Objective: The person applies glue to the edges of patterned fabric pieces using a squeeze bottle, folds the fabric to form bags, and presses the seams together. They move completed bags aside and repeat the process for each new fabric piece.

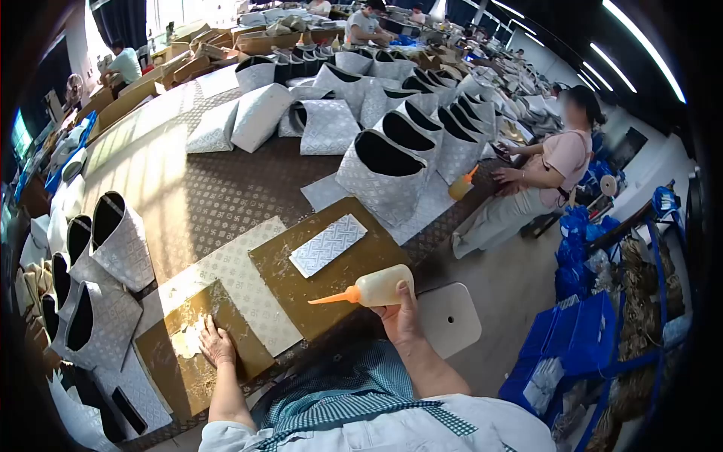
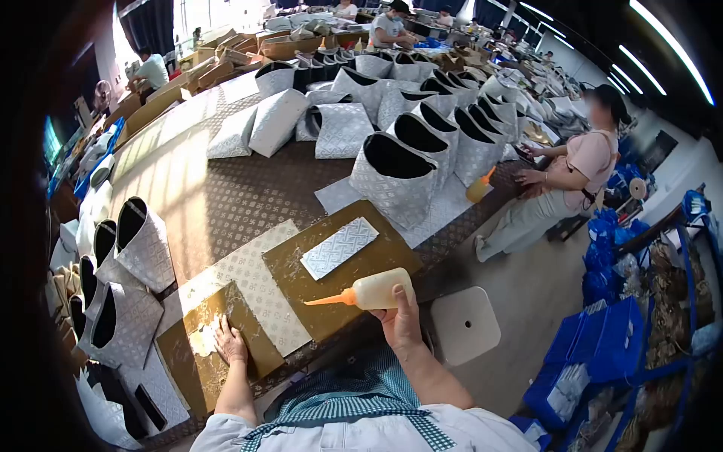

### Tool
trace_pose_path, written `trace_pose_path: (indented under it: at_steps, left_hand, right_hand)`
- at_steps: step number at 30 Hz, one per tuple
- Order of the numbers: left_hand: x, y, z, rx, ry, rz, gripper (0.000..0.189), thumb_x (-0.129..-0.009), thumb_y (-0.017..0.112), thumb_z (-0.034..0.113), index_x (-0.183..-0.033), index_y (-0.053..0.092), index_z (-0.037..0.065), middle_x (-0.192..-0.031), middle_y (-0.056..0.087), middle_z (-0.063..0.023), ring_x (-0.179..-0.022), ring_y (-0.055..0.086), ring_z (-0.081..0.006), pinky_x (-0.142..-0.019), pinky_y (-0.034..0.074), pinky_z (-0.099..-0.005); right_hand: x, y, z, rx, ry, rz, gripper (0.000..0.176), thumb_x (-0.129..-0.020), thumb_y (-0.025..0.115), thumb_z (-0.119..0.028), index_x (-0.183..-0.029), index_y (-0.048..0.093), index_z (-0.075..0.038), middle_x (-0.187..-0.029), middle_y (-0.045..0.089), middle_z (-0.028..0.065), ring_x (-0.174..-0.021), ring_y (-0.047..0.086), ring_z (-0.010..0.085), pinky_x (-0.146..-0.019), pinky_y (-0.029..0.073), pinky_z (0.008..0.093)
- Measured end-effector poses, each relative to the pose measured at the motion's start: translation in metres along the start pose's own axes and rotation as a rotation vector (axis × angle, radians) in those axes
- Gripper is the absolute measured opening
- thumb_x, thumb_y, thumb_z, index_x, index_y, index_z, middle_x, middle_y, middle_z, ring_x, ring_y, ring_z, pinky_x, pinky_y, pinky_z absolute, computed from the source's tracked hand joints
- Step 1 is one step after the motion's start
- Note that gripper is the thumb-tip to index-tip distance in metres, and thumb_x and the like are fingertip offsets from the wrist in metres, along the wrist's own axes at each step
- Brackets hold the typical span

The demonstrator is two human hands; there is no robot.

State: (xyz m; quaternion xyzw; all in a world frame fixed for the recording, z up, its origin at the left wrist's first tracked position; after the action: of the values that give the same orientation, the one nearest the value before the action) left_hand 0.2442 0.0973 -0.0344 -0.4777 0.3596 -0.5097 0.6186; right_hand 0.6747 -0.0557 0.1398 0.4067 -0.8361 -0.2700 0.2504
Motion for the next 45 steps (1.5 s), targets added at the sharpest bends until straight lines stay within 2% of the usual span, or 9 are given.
trace_pose_path:
  at_steps: [5, 14, 21, 24, 33, 36, 41, 44, 45]
  left_hand:
    - [0.003, -0.011, 0.009, -0.073, -0.012, -0.025, 0.055, -0.090, 0.048, 0.025, -0.144, 0.038, 0.025, -0.137, 0.045, -0.0097, -0.124, 0.044, -0.0294, -0.100, 0.037, -0.0478]
    - [0.004, -0.009, 0.012, -0.152, 0.001, -0.020, 0.053, -0.092, 0.044, 0.024, -0.144, 0.036, 0.023, -0.148, 0.036, -0.0047, -0.130, 0.039, -0.0293, -0.103, 0.035, -0.0498]
    - [0.000, 0.013, -0.011, -0.048, 0.119, 0.084, 0.058, -0.088, 0.049, 0.022, -0.145, 0.036, 0.017, -0.148, 0.036, -0.0123, -0.130, 0.038, -0.0350, -0.108, 0.026, -0.0505]
    - [-0.013, -0.008, 0.007, 0.144, 0.222, 0.076, 0.058, -0.082, 0.060, 0.016, -0.137, 0.044, 0.009, -0.142, 0.039, -0.0173, -0.129, 0.036, -0.0372, -0.108, 0.027, -0.0506]
    - [-0.150, -0.047, 0.253, 0.513, 0.606, 0.201, 0.062, -0.079, 0.068, 0.009, -0.136, 0.045, 0.006, -0.135, 0.045, -0.0160, -0.123, 0.043, -0.0339, -0.105, 0.035, -0.0429]
    - [-0.215, -0.037, 0.336, 0.495, 0.666, 0.249, 0.066, -0.078, 0.070, 0.016, -0.138, 0.043, 0.008, -0.138, 0.043, -0.0161, -0.125, 0.042, -0.0345, -0.106, 0.034, -0.0439]
    - [-0.319, -0.053, 0.488, 0.191, 0.888, 0.430, 0.076, -0.075, 0.074, 0.023, -0.142, 0.040, 0.013, -0.142, 0.038, -0.0153, -0.131, 0.035, -0.0345, -0.109, 0.030, -0.0440]
    - [-0.377, -0.062, 0.572, 0.037, 0.827, 0.572, 0.089, -0.071, 0.077, 0.041, -0.146, 0.034, 0.023, -0.150, 0.026, -0.0163, -0.137, 0.026, -0.0409, -0.106, 0.029, -0.0581]
    - [-0.391, -0.063, 0.598, -0.023, 0.744, 0.521, 0.092, -0.069, 0.078, 0.046, -0.147, 0.032, 0.027, -0.152, 0.021, -0.0157, -0.139, 0.022, -0.0419, -0.104, 0.029, -0.0629]
  right_hand:
    - [0.014, -0.013, -0.008, 0.072, -0.005, 0.028, 0.054, -0.085, 0.071, -0.037, -0.124, 0.047, -0.009, -0.112, 0.059, 0.0082, -0.101, 0.064, 0.0223, -0.078, 0.059, 0.0352]
    - [-0.003, -0.043, 0.011, -0.092, 0.046, 0.204, 0.054, -0.090, 0.062, -0.043, -0.128, 0.045, -0.008, -0.115, 0.059, 0.0089, -0.103, 0.063, 0.0225, -0.078, 0.059, 0.0358]
    - [-0.067, -0.018, 0.033, -0.073, 0.111, 0.162, 0.051, -0.096, 0.048, -0.051, -0.125, 0.051, -0.009, -0.117, 0.064, 0.0105, -0.102, 0.066, 0.0248, -0.077, 0.060, 0.0382]
    - [-0.100, -0.004, 0.050, -0.080, 0.168, 0.133, 0.052, -0.095, 0.047, -0.053, -0.124, 0.052, -0.010, -0.115, 0.065, 0.0087, -0.100, 0.066, 0.0231, -0.075, 0.060, 0.0379]
    - [-0.223, 0.001, 0.086, -0.076, 0.336, 0.061, 0.052, -0.095, 0.048, -0.052, -0.126, 0.051, -0.010, -0.117, 0.063, 0.0084, -0.101, 0.065, 0.0220, -0.073, 0.059, 0.0359]
    - [-0.259, -0.002, 0.100, -0.060, 0.456, 0.090, 0.051, -0.095, 0.048, -0.053, -0.123, 0.052, -0.012, -0.115, 0.064, 0.0067, -0.101, 0.065, 0.0206, -0.073, 0.059, 0.0356]
    - [-0.291, -0.027, 0.127, -0.075, 0.649, 0.107, 0.051, -0.092, 0.053, -0.054, -0.123, 0.053, -0.014, -0.114, 0.064, 0.0047, -0.101, 0.064, 0.0212, -0.077, 0.056, 0.0394]
    - [-0.301, -0.036, 0.133, -0.046, 0.683, 0.142, 0.057, -0.092, 0.052, -0.056, -0.127, 0.050, -0.012, -0.121, 0.061, 0.0079, -0.106, 0.062, 0.0259, -0.080, 0.057, 0.0421]
    - [-0.304, -0.039, 0.134, -0.038, 0.682, 0.152, 0.058, -0.091, 0.052, -0.057, -0.128, 0.050, -0.012, -0.121, 0.060, 0.0080, -0.107, 0.062, 0.0267, -0.081, 0.056, 0.0429]
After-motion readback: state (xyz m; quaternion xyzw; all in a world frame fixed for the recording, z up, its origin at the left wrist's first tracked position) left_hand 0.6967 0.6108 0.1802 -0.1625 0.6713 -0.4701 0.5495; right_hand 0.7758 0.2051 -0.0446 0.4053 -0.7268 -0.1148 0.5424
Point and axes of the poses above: each hand's wrist, its own x-axis away from the middle knuckle, its own y-axis out of the palm, z = x × y, the point moved 7 cm from there along -x, towards the middle knuckle
